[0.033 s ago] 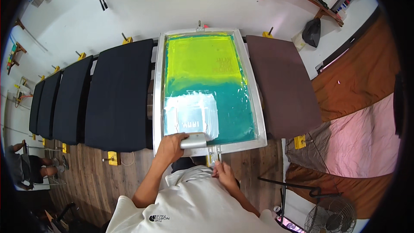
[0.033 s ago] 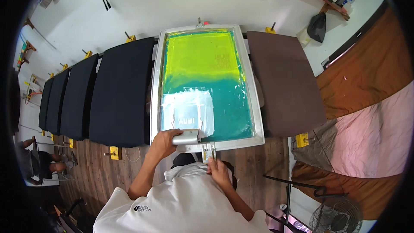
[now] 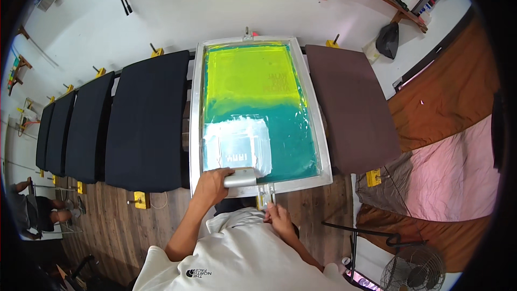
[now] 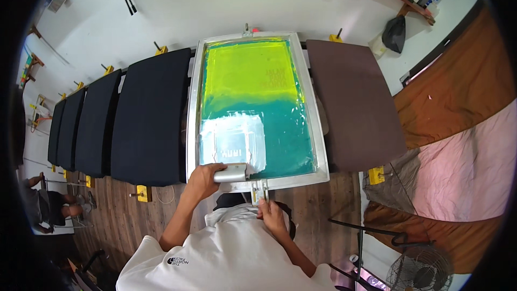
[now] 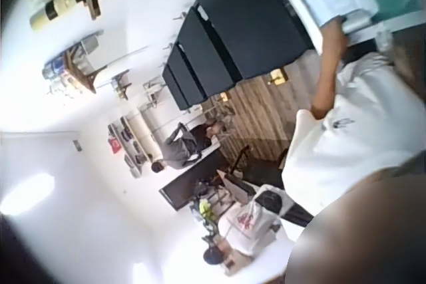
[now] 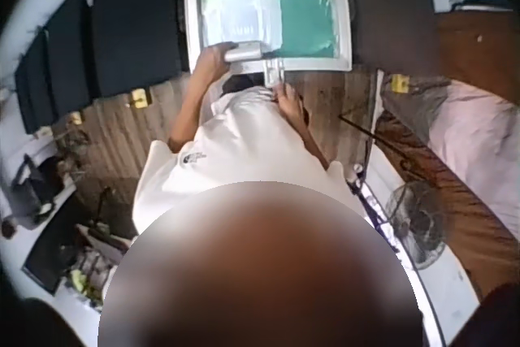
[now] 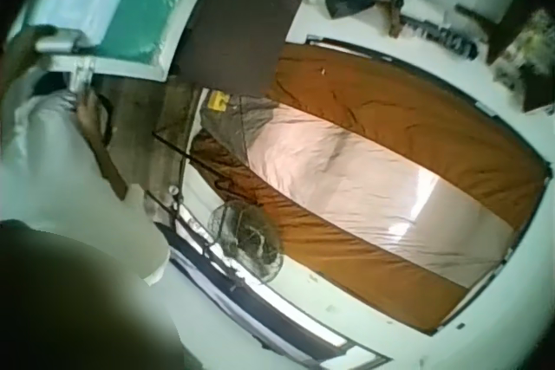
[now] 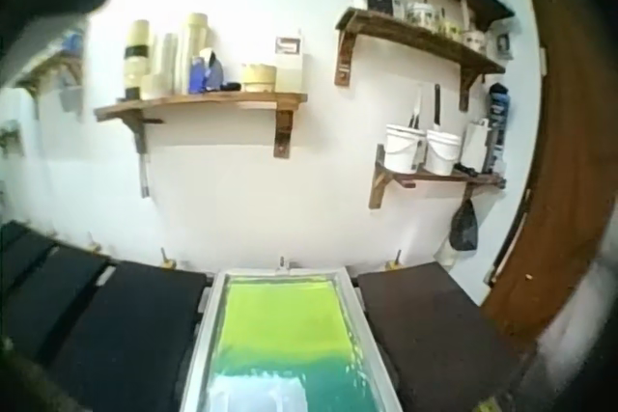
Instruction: Using a squeegee to apply ink through a screen onto a garment.
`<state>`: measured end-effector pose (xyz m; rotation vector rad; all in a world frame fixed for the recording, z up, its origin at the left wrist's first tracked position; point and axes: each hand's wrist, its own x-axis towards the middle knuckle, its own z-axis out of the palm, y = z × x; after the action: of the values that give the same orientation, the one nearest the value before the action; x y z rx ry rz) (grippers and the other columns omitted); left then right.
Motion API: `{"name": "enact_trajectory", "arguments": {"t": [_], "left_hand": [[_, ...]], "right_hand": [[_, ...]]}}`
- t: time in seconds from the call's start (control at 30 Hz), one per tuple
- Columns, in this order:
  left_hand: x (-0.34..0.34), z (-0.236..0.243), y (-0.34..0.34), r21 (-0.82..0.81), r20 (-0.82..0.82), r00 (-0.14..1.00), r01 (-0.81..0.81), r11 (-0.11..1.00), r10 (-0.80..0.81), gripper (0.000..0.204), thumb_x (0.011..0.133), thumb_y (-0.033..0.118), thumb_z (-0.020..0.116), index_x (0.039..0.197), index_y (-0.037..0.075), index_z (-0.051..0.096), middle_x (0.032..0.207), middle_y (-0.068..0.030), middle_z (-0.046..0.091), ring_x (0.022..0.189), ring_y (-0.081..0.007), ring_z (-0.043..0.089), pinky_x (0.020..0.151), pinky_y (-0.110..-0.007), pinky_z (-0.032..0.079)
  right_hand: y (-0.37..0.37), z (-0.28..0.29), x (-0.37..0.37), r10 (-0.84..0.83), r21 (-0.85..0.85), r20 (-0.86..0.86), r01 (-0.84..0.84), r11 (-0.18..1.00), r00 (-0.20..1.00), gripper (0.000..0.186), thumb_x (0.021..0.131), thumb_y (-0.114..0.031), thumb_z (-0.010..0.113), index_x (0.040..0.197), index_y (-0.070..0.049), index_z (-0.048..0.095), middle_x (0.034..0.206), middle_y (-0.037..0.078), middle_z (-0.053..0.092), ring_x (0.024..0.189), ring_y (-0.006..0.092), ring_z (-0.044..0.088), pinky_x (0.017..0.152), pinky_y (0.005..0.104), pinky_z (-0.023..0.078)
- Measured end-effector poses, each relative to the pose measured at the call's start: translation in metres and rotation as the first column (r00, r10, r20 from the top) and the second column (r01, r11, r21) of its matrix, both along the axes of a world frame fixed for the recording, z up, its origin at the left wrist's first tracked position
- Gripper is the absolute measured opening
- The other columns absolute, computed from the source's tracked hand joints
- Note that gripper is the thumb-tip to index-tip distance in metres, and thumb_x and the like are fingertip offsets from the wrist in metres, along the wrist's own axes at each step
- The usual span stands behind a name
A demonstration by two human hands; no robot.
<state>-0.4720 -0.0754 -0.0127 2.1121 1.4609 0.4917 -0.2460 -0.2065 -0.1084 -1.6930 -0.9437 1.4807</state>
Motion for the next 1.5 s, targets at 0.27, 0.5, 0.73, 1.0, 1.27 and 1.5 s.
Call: {"name": "enact_trajectory", "arguments": {"t": [0.27,0.5,0.73,1.0,1.27,1.5], "left_hand": [[-0.001,0.021,0.008,-0.04,-0.061,0.996,0.065,0.997,-0.068,0.041,0.064,-0.003,0.068,0.105,0.002,0.07,0.094,-0.0188,0.07,0.082,-0.0362,0.069,0.079,-0.041,0.056],[-0.002,0.026,0.01,-0.068,-0.045,0.996,0.069,0.995,-0.072,0.04,0.064,-0.002,0.069,0.104,0.001,0.07,0.094,-0.0188,0.071,0.082,-0.0363,0.069,0.079,-0.042,0.056],[-0.002,0.02,0.009,-0.02,0.017,0.999,0.044,0.999,-0.044,0.041,0.063,0.0,0.072,0.103,0.001,0.071,0.095,-0.0183,0.071,0.085,-0.0355,0.068,0.08,-0.042,0.055],[-0.005,0.022,0.009,-0.024,0.015,0.999,0.048,0.999,-0.047,0.041,0.062,-0.001,0.072,0.102,0.0,0.071,0.095,-0.0187,0.071,0.084,-0.035,0.068,0.08,-0.041,0.055],[-0.004,0.019,0.009,-0.011,0.021,0.999,0.049,0.999,-0.048,0.039,0.063,-0.001,0.07,0.102,-0.001,0.071,0.092,-0.0188,0.07,0.083,-0.035,0.068,0.08,-0.041,0.055],[-0.005,0.014,0.006,0.012,0.03,0.997,0.078,0.997,-0.078,0.039,0.063,-0.001,0.069,0.102,0.0,0.071,0.092,-0.0191,0.07,0.082,-0.0354,0.067,0.079,-0.042,0.055]], "right_hand": [[0.012,0.038,-0.004,-0.013,0.107,0.273,-0.017,0.994,0.962,0.042,0.099,-0.034,0.056,0.08,0.003,0.061,0.07,0.017,0.066,0.065,0.031,0.067,0.063,0.0394,0.051],[0.012,0.028,-0.002,0.048,0.171,0.385,-0.123,0.978,0.922,0.035,0.098,-0.03,0.056,0.084,0.001,0.064,0.069,0.015,0.068,0.065,0.0316,0.069,0.061,0.0419,0.053],[0.012,0.03,-0.002,0.059,0.145,0.391,-0.125,0.981,0.919,0.03,0.098,-0.029,0.056,0.091,-0.001,0.066,0.071,0.014,0.069,0.065,0.0259,0.069,0.06,0.037,0.052],[0.009,0.016,-0.001,0.053,0.174,0.423,-0.139,0.975,0.904,0.03,0.098,-0.029,0.057,0.092,-0.001,0.068,0.07,0.014,0.068,0.064,0.0246,0.069,0.06,0.0362,0.052],[0.007,0.01,-0.001,0.023,0.209,0.423,-0.122,0.97,0.906,0.031,0.097,-0.029,0.058,0.091,0.0,0.068,0.069,0.014,0.068,0.063,0.0248,0.069,0.059,0.0363,0.052],[0.009,0.022,-0.004,0.007,0.202,0.431,-0.104,0.974,0.902,0.033,0.097,-0.03,0.059,0.09,0.0,0.067,0.068,0.014,0.068,0.063,0.0243,0.069,0.058,0.0361,0.051]]}}
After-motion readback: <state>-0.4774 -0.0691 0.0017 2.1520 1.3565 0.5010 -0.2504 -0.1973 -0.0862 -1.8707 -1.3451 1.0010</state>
